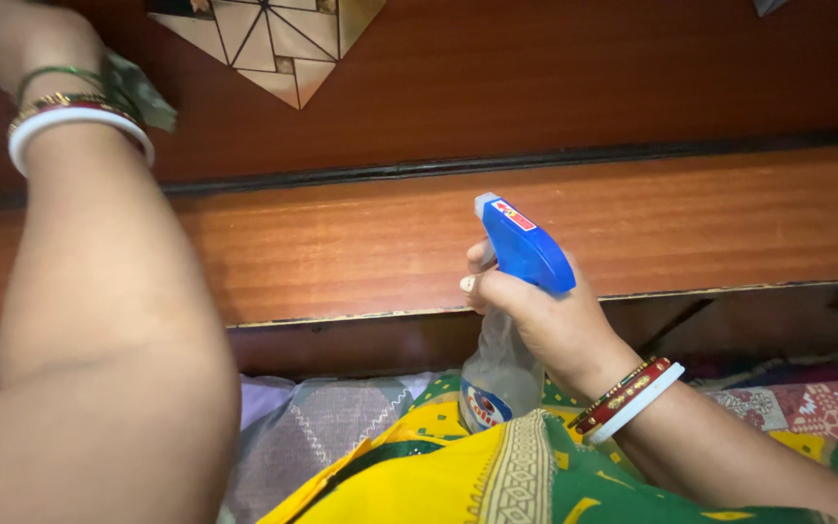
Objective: The person wipes a wooden cabinet surface with a cloth while holding a spray bottle. They repeatedly spray the surface and wipe it down, moving along the length of the cabinet.
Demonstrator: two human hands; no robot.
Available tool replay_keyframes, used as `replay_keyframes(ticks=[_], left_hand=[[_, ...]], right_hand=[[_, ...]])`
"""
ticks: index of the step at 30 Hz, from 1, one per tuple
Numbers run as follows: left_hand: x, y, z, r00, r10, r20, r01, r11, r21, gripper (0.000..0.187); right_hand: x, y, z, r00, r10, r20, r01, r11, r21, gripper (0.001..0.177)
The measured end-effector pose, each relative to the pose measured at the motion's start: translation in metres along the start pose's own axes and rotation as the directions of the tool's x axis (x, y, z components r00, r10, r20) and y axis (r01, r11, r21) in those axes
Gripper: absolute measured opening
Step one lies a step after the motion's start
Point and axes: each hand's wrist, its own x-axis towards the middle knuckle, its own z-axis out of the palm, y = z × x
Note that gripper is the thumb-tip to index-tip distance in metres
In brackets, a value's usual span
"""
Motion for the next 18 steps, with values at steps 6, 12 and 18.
replay_keyframes(ticks=[6,12,18], left_hand=[[-0.017,-0.049,0.084,0.954,-0.04,0.297,-0.102,0.889,0.447,0.075],[-0.14,0.014,0.059,0.766,-0.192,0.613,0.0,0.955,0.298,0.06],[-0.212,0.097,0.004,0.557,-0.182,0.81,0.111,0.983,0.145,0.048]], right_hand=[[-0.011,-0.002,-0.001,1.0,-0.01,-0.008,0.009,0.999,-0.048,0.041],[-0.019,-0.007,-0.008,1.0,0.002,-0.03,-0.005,0.996,-0.085,0.042],[-0.029,-0.013,-0.017,1.0,-0.013,-0.015,0.012,0.994,-0.113,0.066]])
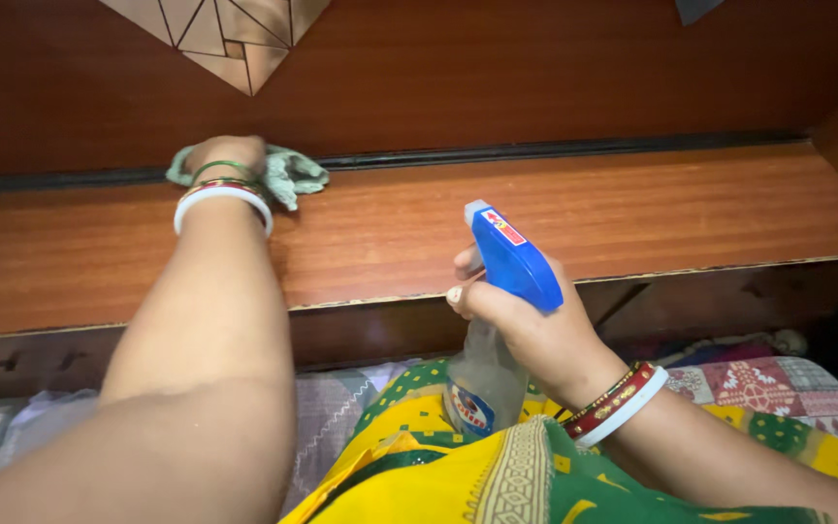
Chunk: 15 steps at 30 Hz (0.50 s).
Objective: The person wipes a wooden cabinet surface with a cloth while holding a spray bottle. They repeatedly spray the surface and wipe it down, moving along the length of the cabinet.
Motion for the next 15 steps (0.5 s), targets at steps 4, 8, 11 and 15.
replay_keyframes(ticks=[4,8,11,15], left_hand=[[-0.042,0.026,0.008,0.99,0.04,0.137,-0.019,0.989,-0.149,0.044],[-0.077,0.039,0.019,0.963,0.145,0.225,-0.071,0.949,-0.307,0.044],[-0.102,0.034,0.033,0.928,0.334,0.165,-0.255,0.892,-0.374,0.058],[-0.13,0.013,0.049,0.885,0.455,-0.096,-0.455,0.803,-0.385,0.058]], right_hand=[[-0.003,-0.001,-0.003,1.0,0.009,-0.004,-0.009,0.999,-0.035,0.069],[-0.009,0.001,-0.007,0.996,-0.079,0.03,0.083,0.979,-0.184,0.054],[-0.018,0.002,-0.013,0.991,-0.118,0.061,0.13,0.959,-0.252,0.042],[-0.032,0.001,-0.018,0.988,-0.136,0.07,0.152,0.927,-0.344,0.035]])
